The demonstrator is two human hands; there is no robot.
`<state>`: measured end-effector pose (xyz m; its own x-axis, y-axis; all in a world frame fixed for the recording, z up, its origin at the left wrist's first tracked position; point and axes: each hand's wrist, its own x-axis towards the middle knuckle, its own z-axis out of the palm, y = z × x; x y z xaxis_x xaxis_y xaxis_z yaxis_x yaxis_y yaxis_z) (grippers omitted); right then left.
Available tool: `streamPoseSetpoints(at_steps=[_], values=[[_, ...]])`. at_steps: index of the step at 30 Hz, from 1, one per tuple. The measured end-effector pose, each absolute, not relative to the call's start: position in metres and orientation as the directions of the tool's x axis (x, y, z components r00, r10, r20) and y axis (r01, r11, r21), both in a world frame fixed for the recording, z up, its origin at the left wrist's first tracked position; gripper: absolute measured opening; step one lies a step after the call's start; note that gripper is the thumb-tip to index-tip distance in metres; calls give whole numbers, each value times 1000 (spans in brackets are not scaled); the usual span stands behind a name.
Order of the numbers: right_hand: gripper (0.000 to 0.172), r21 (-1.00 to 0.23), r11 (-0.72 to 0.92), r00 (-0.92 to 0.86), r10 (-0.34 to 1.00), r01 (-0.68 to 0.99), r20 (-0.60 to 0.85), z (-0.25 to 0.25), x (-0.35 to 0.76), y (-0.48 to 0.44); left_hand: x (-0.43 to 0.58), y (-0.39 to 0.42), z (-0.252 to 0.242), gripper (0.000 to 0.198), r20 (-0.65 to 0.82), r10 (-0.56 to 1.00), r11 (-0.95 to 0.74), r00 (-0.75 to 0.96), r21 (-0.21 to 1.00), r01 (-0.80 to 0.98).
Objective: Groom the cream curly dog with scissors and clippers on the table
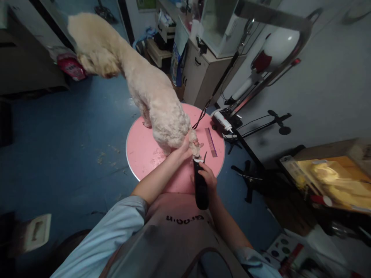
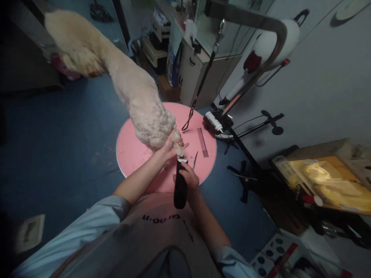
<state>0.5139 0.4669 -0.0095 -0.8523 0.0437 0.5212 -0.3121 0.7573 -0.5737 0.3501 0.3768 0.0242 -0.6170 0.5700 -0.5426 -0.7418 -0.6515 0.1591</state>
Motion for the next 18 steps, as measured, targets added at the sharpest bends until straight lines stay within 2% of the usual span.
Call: streamPoseSetpoints(at_steps=[4, 7, 12, 15, 18], values=[[23, -712, 649, -919, 49, -268, 391, -4, 509, 479, 350, 371, 28, 48, -537, 577, -662, -616, 134, -737], [23, -773, 579, -925, 82, -258, 371, 2, 504, 487, 349, 370, 30, 48, -542, 571, -669, -617, 129, -732], [20, -813, 499, -951, -91, -300, 295, 5, 494, 501, 347, 375, 29, 46, -560, 511, -698, -652, 172, -695], [22, -855, 419, -952, -114, -305, 284, -2, 483, 510, 349, 381, 23, 42, -545, 407, -739, -733, 275, -615], [24, -934, 309, -980, -142, -178, 139, -18, 471, 517, 355, 385, 9, 44, -551, 144, -720, -822, 512, -469]])
